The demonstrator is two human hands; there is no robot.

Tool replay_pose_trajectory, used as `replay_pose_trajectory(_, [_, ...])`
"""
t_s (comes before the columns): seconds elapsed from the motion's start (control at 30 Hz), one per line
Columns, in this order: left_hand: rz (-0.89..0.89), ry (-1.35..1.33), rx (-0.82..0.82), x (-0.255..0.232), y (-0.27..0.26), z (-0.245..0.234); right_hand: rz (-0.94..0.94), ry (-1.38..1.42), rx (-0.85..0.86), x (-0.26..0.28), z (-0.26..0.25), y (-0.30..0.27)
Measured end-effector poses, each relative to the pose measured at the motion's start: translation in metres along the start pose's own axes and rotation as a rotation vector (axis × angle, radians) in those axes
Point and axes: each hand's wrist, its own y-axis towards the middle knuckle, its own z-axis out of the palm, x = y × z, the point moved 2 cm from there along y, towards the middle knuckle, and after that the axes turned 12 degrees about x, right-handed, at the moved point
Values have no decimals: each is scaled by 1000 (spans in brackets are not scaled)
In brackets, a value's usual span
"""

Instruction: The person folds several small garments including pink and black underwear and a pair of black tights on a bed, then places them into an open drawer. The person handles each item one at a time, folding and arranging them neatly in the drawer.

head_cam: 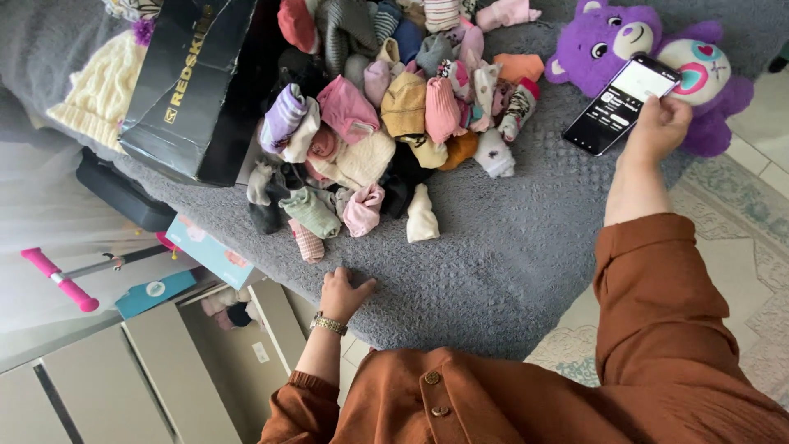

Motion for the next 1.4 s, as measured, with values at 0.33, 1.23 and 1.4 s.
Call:
replay_pose_trajectory(0.33, [85,71,-54,-41,-5,-24,98,0,-6,23,-7,-3])
replay_pose_trajectory(1.23, [400,140,-754,-231,86,-180,797,-159,570,212,-121,-297])
replay_pose_trajectory(1.4, [612,173,-975,-220,25,-145,568,-41,797,155,-148,-334])
